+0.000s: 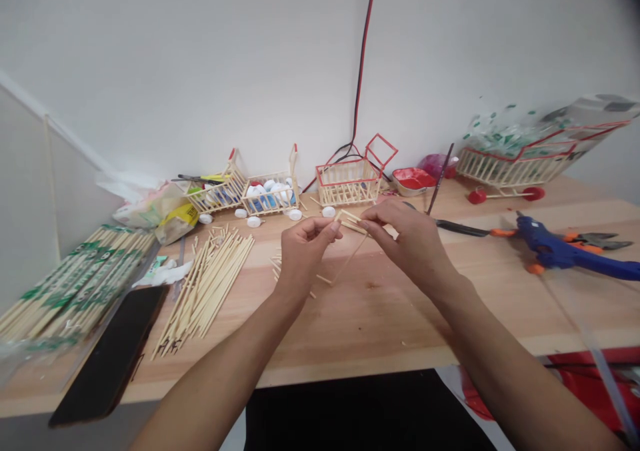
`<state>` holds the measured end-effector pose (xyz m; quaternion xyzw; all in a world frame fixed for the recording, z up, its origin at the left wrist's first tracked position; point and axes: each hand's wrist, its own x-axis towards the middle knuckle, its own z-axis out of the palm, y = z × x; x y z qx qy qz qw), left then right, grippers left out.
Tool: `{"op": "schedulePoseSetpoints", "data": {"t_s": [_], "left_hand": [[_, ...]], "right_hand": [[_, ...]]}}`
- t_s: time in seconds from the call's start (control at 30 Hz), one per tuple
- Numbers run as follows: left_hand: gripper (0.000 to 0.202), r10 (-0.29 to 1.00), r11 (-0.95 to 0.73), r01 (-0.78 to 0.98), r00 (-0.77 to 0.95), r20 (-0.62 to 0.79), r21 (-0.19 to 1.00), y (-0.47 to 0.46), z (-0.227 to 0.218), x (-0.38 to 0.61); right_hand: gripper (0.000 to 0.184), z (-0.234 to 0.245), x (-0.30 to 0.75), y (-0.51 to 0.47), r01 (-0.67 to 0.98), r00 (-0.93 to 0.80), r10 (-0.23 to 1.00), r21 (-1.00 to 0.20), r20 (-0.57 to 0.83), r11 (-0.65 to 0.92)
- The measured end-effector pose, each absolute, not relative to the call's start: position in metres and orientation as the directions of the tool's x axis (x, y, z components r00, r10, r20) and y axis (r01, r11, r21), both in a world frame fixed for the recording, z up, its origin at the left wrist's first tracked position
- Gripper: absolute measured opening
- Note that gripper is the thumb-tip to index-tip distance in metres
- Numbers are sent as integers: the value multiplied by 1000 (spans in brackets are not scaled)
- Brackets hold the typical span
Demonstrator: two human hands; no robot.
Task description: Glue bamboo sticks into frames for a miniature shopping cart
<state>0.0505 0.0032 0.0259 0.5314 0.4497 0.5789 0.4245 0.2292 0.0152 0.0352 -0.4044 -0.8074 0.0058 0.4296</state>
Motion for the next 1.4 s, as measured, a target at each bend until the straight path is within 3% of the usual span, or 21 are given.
{"op": "schedulePoseSetpoints", "data": {"t_s": [1.4], "left_hand": [[18,970,-236,-13,-62,235,972,5,22,51]], "right_hand": [[11,32,231,17,644,-299,633,-338,714,686]]}}
